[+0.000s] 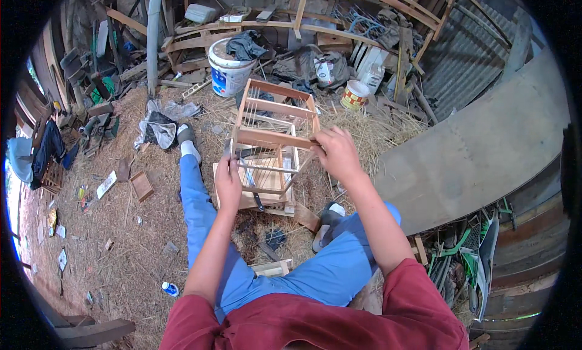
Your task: The person carves a wooden block with a knife and then threads wire through the frame of a small wooden birdcage.
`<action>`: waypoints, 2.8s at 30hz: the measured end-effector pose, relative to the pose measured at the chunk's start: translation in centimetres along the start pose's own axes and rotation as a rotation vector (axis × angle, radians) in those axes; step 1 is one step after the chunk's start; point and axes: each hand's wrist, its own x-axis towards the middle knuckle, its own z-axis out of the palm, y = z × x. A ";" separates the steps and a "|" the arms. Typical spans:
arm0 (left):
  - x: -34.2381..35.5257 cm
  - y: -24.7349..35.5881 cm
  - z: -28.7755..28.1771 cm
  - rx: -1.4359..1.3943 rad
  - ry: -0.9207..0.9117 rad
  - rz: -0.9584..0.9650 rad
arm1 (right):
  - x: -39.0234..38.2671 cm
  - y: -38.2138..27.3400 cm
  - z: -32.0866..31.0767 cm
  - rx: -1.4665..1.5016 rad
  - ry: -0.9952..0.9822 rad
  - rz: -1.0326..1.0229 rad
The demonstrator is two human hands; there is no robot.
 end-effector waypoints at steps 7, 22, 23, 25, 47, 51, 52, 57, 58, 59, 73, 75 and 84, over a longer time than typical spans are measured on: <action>6.8 4.4 -0.3 0.043 0.074 0.185 | 1.8 0.5 -3.6 0.105 0.131 0.136; 11.1 18.2 -10.5 0.374 -0.134 0.314 | -3.3 -3.4 -5.8 0.979 -0.076 0.419; 10.8 18.9 -11.2 0.431 -0.174 0.296 | -3.6 -3.7 -5.4 1.018 -0.098 0.423; 10.3 20.6 -12.6 0.446 -0.181 0.287 | -4.0 -4.2 -5.0 1.052 -0.137 0.409; 10.4 23.5 -16.1 0.667 -0.516 0.274 | 0.0 -2.5 -1.4 1.363 -0.504 0.591; 11.5 21.9 -15.1 0.646 -0.583 0.289 | 2.1 -1.6 -0.6 1.287 -0.590 0.612; 11.6 21.3 -14.9 0.649 -0.584 0.284 | 2.6 -1.5 -0.3 1.292 -0.616 0.612; 11.6 18.8 -13.0 0.566 -0.659 0.426 | 4.0 -1.1 1.1 1.290 -0.681 0.650; 11.4 19.4 -12.9 0.570 -0.716 0.452 | 4.2 -0.7 1.3 1.304 -0.692 0.656; 11.2 19.4 -12.5 0.575 -0.718 0.439 | 4.3 -0.5 1.5 1.309 -0.704 0.657; 7.2 19.9 -8.9 0.461 -1.179 0.673 | 4.0 2.0 2.0 1.370 -0.783 0.648; 7.0 19.8 -9.3 0.466 -1.193 0.676 | 4.0 1.8 1.9 1.370 -0.794 0.642; 7.0 19.8 -9.3 0.438 -1.195 0.662 | 4.0 1.4 0.7 1.368 -0.766 0.588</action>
